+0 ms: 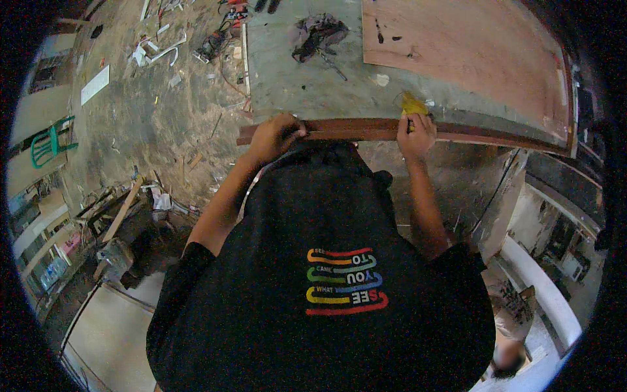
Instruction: The person applies a finish to a long wooden trim piece using a yellow cloth. They repeatedly rub the cloth along the trim, occasionally repositioning the piece on a workbench. The person also pours liquid from a plastic bottle onto the cloth during the process.
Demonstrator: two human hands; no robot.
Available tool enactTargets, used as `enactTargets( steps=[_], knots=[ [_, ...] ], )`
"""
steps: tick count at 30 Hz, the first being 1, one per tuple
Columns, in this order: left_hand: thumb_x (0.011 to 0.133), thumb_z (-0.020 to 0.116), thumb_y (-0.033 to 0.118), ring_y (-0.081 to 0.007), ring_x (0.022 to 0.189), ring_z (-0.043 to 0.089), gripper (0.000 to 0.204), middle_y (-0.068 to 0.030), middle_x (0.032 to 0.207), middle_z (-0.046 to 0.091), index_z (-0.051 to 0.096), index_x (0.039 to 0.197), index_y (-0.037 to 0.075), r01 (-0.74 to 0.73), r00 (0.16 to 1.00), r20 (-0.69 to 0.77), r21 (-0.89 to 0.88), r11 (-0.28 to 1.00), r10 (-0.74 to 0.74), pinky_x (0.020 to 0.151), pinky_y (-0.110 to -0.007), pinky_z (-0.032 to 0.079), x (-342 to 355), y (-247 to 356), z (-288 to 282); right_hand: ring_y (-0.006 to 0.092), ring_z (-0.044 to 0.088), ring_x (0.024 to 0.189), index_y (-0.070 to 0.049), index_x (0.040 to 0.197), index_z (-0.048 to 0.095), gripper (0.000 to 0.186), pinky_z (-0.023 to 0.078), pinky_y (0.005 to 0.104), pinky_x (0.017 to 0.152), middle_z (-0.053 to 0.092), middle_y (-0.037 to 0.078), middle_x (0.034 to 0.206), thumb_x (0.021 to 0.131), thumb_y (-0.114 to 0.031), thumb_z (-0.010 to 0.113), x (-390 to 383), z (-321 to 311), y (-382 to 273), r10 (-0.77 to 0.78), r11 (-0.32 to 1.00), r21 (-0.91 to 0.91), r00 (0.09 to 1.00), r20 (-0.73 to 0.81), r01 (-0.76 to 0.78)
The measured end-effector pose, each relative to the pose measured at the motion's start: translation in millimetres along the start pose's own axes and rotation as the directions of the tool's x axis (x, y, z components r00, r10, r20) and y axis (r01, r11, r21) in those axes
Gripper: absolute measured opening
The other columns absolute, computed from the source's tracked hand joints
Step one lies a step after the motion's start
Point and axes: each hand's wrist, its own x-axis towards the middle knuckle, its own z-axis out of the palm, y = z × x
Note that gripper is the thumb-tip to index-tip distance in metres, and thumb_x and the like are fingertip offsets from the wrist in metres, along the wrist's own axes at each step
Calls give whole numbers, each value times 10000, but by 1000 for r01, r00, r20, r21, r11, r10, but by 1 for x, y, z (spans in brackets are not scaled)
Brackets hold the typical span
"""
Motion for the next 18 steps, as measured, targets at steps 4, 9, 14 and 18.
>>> enactTargets(
  steps=[4, 9, 14, 18],
  knots=[
    [980, 684, 306, -398, 980, 643, 238, -166, 1020, 680, 674, 1024, 72, -17, 997, 74, 54, 998, 13, 862, -469, 510, 6, 0, -2, 333, 689, 907, -140, 874, 724, 172, 518, 500, 830, 732, 89, 928, 883, -310, 704, 0, 1, 0, 14, 1000, 6, 1000, -14, -14],
    [987, 674, 282, -410, 981, 623, 222, -177, 1016, 663, 659, 1034, 66, 10, 990, 141, 40, 999, -16, 870, -477, 495, 11, -2, -4, 320, 672, 875, -124, 874, 703, 146, 493, 471, 791, 700, 76, 887, 883, -270, 709, 2, 1, -1, 6, 1000, 17, 1000, -18, -5],
    [951, 672, 199, -391, 1004, 602, 160, -149, 992, 633, 616, 1021, 66, -63, 988, 144, 12, 998, 61, 902, -463, 463, 13, -3, -6, 323, 665, 858, -116, 863, 697, 147, 485, 470, 762, 691, 78, 872, 881, -263, 702, 4, -3, -5, -24, 999, 34, 996, -82, 27],
    [985, 671, 254, -405, 1047, 603, 223, -181, 1076, 641, 632, 1062, 49, -91, 977, 199, 78, 993, 73, 931, -474, 480, 13, -3, -9, 333, 662, 815, -119, 834, 701, 175, 484, 481, 722, 693, 85, 848, 878, -287, 689, 7, -5, -8, -13, 998, 64, 997, -81, 18]
  ],
)
